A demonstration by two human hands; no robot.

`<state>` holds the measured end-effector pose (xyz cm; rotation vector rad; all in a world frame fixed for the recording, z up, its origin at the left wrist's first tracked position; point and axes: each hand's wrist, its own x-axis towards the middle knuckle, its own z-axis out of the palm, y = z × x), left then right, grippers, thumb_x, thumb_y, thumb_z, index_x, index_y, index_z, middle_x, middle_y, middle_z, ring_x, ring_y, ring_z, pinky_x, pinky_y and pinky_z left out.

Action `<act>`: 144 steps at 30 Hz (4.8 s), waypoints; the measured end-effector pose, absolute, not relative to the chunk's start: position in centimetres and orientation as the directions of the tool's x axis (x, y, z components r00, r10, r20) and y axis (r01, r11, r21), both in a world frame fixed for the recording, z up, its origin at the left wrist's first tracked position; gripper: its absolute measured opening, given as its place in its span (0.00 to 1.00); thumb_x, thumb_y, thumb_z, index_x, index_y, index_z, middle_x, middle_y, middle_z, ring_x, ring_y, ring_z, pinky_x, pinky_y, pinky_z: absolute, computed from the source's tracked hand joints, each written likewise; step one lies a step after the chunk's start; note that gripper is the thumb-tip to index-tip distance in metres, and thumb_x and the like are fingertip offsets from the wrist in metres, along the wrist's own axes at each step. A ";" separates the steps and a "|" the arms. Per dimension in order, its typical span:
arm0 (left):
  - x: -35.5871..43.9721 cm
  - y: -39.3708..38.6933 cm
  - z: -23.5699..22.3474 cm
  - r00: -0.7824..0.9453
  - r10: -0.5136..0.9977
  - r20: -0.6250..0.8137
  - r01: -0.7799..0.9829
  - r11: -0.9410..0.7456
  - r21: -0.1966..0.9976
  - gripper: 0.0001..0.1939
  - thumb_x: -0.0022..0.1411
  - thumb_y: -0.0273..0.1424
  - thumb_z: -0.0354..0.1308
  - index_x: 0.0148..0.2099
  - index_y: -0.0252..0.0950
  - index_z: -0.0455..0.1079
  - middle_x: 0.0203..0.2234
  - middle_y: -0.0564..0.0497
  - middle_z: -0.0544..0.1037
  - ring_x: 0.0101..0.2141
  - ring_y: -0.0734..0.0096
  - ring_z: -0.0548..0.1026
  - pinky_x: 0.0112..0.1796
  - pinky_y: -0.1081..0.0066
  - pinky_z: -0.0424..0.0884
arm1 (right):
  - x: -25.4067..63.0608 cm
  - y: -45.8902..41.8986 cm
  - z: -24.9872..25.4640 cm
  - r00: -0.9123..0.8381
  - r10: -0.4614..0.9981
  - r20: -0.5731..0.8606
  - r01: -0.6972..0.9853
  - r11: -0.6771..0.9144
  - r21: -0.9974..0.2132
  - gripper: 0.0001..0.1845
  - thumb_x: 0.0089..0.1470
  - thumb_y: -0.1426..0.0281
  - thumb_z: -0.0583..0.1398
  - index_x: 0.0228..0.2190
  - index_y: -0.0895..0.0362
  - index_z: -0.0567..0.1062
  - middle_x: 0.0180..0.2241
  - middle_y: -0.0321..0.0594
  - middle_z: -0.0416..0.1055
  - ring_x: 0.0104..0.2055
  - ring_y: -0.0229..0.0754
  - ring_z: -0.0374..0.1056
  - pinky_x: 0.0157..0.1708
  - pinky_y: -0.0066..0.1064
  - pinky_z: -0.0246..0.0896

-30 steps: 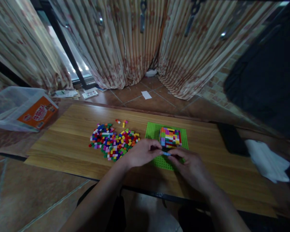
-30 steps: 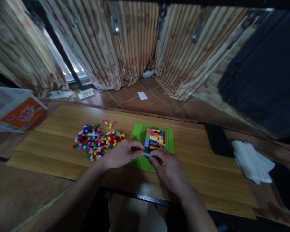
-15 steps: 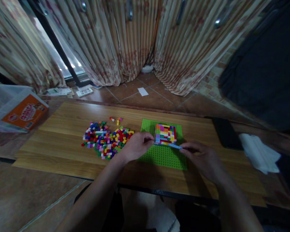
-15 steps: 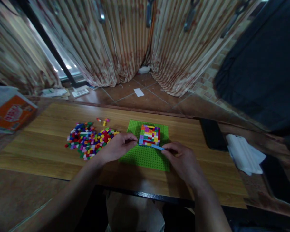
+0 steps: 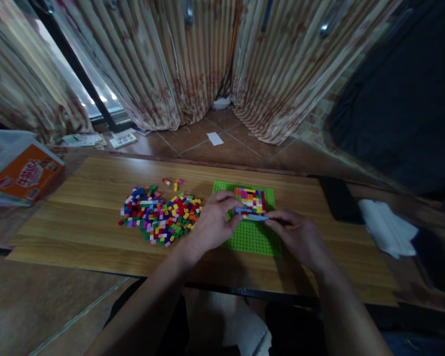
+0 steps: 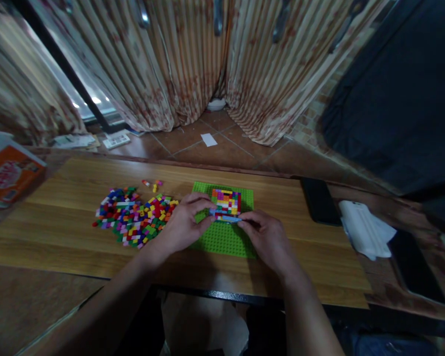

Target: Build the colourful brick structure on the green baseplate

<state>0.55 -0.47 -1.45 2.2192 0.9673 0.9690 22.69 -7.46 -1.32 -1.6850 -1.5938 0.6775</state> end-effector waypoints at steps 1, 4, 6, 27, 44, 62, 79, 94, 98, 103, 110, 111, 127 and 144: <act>0.8 -0.5 -1.7 0.492 0.761 0.423 0.411 -0.632 0.658 0.09 0.60 0.26 0.61 0.44 0.38 0.76 0.45 0.47 0.76 0.46 0.64 0.74 0.49 0.61 0.72 | 22.6 -7.4 -1.5 0.102 0.990 0.093 0.612 0.012 -0.790 0.10 0.55 0.61 0.62 0.35 0.52 0.81 0.35 0.38 0.80 0.37 0.44 0.75 0.38 0.35 0.67; 1.6 -0.6 -2.4 0.521 0.718 0.463 0.447 -0.691 0.568 0.08 0.62 0.28 0.60 0.44 0.38 0.76 0.44 0.47 0.75 0.46 0.63 0.73 0.49 0.59 0.71 | 22.6 -7.3 -1.9 0.106 0.990 0.089 0.599 0.008 -0.801 0.10 0.55 0.61 0.63 0.35 0.52 0.81 0.35 0.38 0.80 0.37 0.44 0.74 0.39 0.36 0.67; 1.9 -0.6 -2.6 0.538 0.703 0.466 0.467 -0.708 0.529 0.07 0.63 0.28 0.60 0.43 0.38 0.77 0.44 0.47 0.75 0.46 0.62 0.72 0.49 0.58 0.70 | 22.7 -7.2 -2.1 0.103 0.991 0.089 0.592 0.010 -0.806 0.10 0.55 0.61 0.63 0.35 0.52 0.81 0.36 0.39 0.80 0.38 0.45 0.74 0.39 0.36 0.67; 2.0 -0.8 -2.2 0.541 0.711 0.449 0.524 -0.702 0.481 0.06 0.64 0.32 0.59 0.42 0.40 0.77 0.45 0.49 0.77 0.46 0.62 0.71 0.50 0.56 0.64 | 22.5 -7.0 -2.1 0.136 0.980 0.144 0.624 0.028 -0.781 0.10 0.54 0.60 0.63 0.32 0.52 0.82 0.34 0.39 0.80 0.35 0.45 0.75 0.38 0.36 0.68; 2.1 -1.0 -1.8 0.589 0.695 0.412 0.555 -0.719 0.419 0.08 0.65 0.30 0.57 0.36 0.39 0.78 0.42 0.49 0.80 0.45 0.60 0.71 0.56 0.49 0.59 | 22.2 -7.1 -2.0 0.106 0.971 0.213 0.723 0.072 -0.687 0.12 0.56 0.61 0.61 0.31 0.52 0.82 0.32 0.41 0.80 0.33 0.46 0.75 0.36 0.36 0.68; 2.5 -1.7 -1.6 0.591 0.709 0.384 0.626 -0.704 0.336 0.10 0.65 0.28 0.55 0.35 0.38 0.77 0.44 0.48 0.79 0.45 0.58 0.71 0.57 0.44 0.57 | 22.1 -7.0 -1.8 0.084 0.966 0.245 0.818 0.074 -0.571 0.14 0.58 0.61 0.59 0.30 0.52 0.82 0.33 0.43 0.80 0.33 0.48 0.75 0.35 0.38 0.67; 1.3 -1.3 -1.3 0.434 0.740 0.513 0.551 -0.669 0.499 0.09 0.64 0.26 0.56 0.44 0.38 0.75 0.45 0.48 0.80 0.46 0.62 0.75 0.54 0.54 0.65 | 23.1 -7.2 -0.5 0.257 0.944 0.206 0.751 -0.061 -0.657 0.11 0.52 0.59 0.63 0.29 0.52 0.81 0.30 0.39 0.80 0.31 0.47 0.75 0.32 0.36 0.68; -6.4 3.1 0.6 -0.312 0.902 0.297 0.117 -0.274 0.955 0.06 0.57 0.25 0.58 0.36 0.34 0.76 0.28 0.51 0.79 0.28 0.76 0.73 0.31 0.75 0.70 | 13.4 -6.6 -0.7 -0.138 0.915 0.380 0.694 0.363 -0.622 0.10 0.62 0.66 0.57 0.34 0.51 0.79 0.33 0.38 0.78 0.36 0.42 0.75 0.38 0.33 0.68; -7.6 3.2 1.4 -0.365 0.917 0.160 -0.070 -0.199 0.978 0.05 0.53 0.24 0.60 0.34 0.33 0.77 0.23 0.54 0.76 0.25 0.79 0.70 0.28 0.77 0.65 | 10.6 -6.3 -1.7 -0.244 0.903 0.355 0.685 0.419 -0.596 0.11 0.62 0.69 0.56 0.34 0.52 0.79 0.33 0.38 0.78 0.35 0.41 0.74 0.37 0.32 0.67; -8.6 3.0 1.5 -0.350 0.936 0.040 -0.269 -0.141 0.953 0.05 0.49 0.25 0.63 0.31 0.33 0.77 0.22 0.56 0.75 0.23 0.82 0.67 0.27 0.79 0.63 | 8.8 -5.5 -3.4 -0.298 0.907 0.297 0.703 0.419 -0.575 0.12 0.62 0.70 0.55 0.39 0.53 0.79 0.38 0.41 0.77 0.40 0.43 0.73 0.41 0.34 0.68; -9.3 2.7 1.4 -0.268 0.961 -0.069 -0.403 -0.047 0.914 0.05 0.45 0.25 0.63 0.29 0.33 0.76 0.23 0.55 0.75 0.24 0.82 0.69 0.29 0.79 0.64 | 7.8 -4.4 -4.2 -0.333 0.913 0.235 0.763 0.407 -0.502 0.10 0.61 0.70 0.57 0.37 0.54 0.80 0.39 0.43 0.75 0.41 0.46 0.72 0.42 0.36 0.67; -9.3 2.7 1.5 -0.259 0.963 -0.076 -0.408 -0.038 0.912 0.05 0.45 0.25 0.64 0.29 0.33 0.76 0.22 0.55 0.75 0.24 0.82 0.69 0.29 0.79 0.64 | 7.8 -4.3 -4.2 -0.337 0.914 0.228 0.764 0.406 -0.502 0.10 0.61 0.70 0.57 0.36 0.54 0.80 0.38 0.43 0.75 0.41 0.45 0.72 0.42 0.36 0.66; -5.3 -0.4 1.4 0.282 0.848 -0.450 -0.252 0.518 0.818 0.14 0.65 0.34 0.58 0.29 0.31 0.70 0.22 0.52 0.73 0.25 0.77 0.71 0.32 0.74 0.69 | 9.4 -4.3 -1.2 -0.089 0.878 0.470 0.684 0.397 -0.612 0.07 0.61 0.68 0.59 0.36 0.55 0.78 0.34 0.38 0.75 0.36 0.40 0.71 0.38 0.33 0.66; -9.1 2.6 2.2 -0.126 0.905 -0.407 -0.559 0.274 0.783 0.06 0.55 0.28 0.63 0.28 0.30 0.73 0.24 0.49 0.75 0.24 0.79 0.71 0.28 0.77 0.67 | 8.4 -1.3 -3.5 -0.215 0.943 0.252 0.799 0.319 -0.509 0.24 0.55 0.75 0.54 0.53 0.57 0.73 0.52 0.49 0.70 0.54 0.52 0.68 0.57 0.48 0.63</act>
